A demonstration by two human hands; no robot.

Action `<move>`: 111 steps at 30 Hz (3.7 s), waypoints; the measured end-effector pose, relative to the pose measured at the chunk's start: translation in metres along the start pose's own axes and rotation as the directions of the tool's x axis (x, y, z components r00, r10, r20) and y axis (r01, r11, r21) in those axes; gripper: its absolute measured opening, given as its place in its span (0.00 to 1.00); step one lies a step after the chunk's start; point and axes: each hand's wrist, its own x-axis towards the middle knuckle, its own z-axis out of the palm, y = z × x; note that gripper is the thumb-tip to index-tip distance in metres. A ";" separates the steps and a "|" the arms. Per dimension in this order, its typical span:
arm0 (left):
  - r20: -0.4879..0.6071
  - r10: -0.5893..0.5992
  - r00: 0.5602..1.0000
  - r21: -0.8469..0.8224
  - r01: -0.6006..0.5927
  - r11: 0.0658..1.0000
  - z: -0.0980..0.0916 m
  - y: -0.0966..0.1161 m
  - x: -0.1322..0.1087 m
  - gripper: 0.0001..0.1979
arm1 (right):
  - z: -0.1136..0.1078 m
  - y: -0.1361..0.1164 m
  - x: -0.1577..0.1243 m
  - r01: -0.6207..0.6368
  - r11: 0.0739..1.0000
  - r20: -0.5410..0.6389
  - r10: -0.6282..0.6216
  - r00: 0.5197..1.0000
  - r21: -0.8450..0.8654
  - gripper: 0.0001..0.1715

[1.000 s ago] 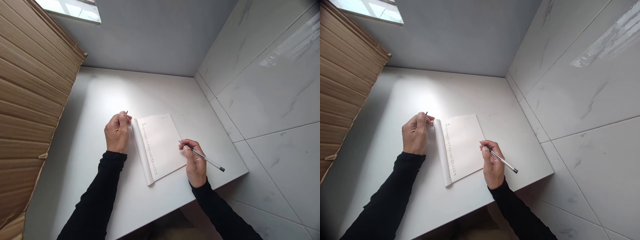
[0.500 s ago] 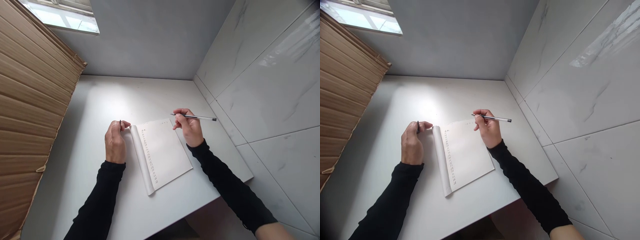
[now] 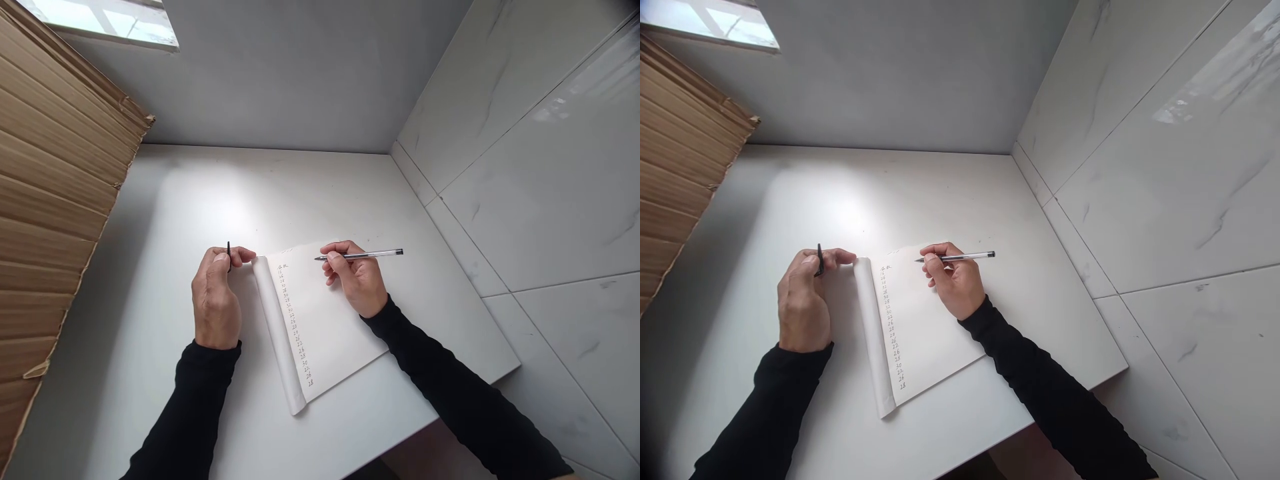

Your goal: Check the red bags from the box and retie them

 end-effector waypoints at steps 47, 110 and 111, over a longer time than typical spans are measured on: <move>-0.028 0.090 0.996 0.096 -0.087 0.992 0.003 0.006 -0.001 0.16 | 0.015 0.011 0.026 0.054 0.982 0.191 -0.018 0.981 -0.184 0.05; 0.035 0.106 0.994 0.184 -0.110 0.977 0.004 0.000 -0.002 0.14 | 0.013 0.005 0.025 0.029 0.979 0.113 -0.006 0.994 -0.200 0.08; 0.034 0.107 0.994 0.182 -0.111 0.977 0.004 0.000 -0.002 0.13 | 0.013 0.005 0.025 0.025 0.980 0.103 -0.004 0.995 -0.200 0.08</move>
